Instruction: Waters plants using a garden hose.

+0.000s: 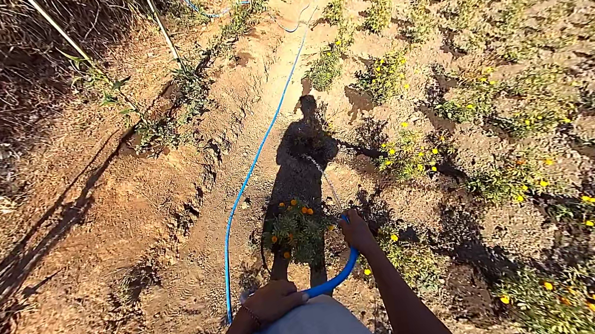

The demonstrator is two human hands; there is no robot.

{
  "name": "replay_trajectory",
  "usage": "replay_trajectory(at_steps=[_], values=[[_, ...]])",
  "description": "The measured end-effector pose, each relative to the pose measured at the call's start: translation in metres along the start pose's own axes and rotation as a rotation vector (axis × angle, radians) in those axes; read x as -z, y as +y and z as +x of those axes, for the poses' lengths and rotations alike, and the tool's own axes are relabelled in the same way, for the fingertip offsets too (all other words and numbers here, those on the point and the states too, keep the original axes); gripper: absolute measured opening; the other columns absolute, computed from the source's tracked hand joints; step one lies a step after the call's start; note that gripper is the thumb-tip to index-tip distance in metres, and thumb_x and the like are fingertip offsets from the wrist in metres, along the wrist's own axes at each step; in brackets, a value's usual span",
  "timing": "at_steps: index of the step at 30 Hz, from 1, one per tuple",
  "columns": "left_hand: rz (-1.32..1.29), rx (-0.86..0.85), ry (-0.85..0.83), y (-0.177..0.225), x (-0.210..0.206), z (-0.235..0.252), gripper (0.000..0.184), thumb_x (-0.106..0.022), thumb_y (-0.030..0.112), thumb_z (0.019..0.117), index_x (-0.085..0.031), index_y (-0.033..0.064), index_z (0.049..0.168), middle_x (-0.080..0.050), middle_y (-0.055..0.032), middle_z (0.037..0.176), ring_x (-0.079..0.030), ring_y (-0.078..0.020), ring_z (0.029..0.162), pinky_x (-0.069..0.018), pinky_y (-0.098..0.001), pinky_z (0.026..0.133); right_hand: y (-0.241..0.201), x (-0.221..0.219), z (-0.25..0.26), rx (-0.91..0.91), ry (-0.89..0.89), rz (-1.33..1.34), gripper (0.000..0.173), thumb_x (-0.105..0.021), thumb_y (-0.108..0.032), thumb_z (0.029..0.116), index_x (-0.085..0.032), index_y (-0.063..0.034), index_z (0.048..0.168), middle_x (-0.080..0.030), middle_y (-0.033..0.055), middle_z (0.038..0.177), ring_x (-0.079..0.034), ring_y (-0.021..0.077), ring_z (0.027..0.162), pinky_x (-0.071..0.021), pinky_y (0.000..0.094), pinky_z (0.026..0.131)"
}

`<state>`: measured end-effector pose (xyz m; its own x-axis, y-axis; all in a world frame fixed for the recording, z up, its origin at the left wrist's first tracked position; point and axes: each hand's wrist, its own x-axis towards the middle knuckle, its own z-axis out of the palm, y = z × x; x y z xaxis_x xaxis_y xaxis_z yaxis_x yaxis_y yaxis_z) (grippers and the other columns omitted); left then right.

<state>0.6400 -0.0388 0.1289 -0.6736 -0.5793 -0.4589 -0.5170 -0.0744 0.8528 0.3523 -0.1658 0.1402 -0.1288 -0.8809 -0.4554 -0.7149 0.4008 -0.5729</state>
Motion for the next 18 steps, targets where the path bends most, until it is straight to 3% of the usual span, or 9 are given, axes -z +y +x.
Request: replay_trajectory(at_steps=[18], values=[[-0.011,0.012,-0.011,0.0029,-0.0004,-0.0023,0.053,-0.046,0.050,0.1065,-0.059,0.0046,0.082,-0.054,-0.0065,0.073,-0.055,-0.0201,0.070,-0.0458,-0.0447,0.069,-0.0007,0.0016,-0.0053,0.026,0.016,0.025,0.033,-0.048,-0.020,0.1086,-0.051,-0.0019,0.135,-0.065,0.0209,0.096,-0.066,0.0319,0.076,-0.0556,0.0502,0.073]])
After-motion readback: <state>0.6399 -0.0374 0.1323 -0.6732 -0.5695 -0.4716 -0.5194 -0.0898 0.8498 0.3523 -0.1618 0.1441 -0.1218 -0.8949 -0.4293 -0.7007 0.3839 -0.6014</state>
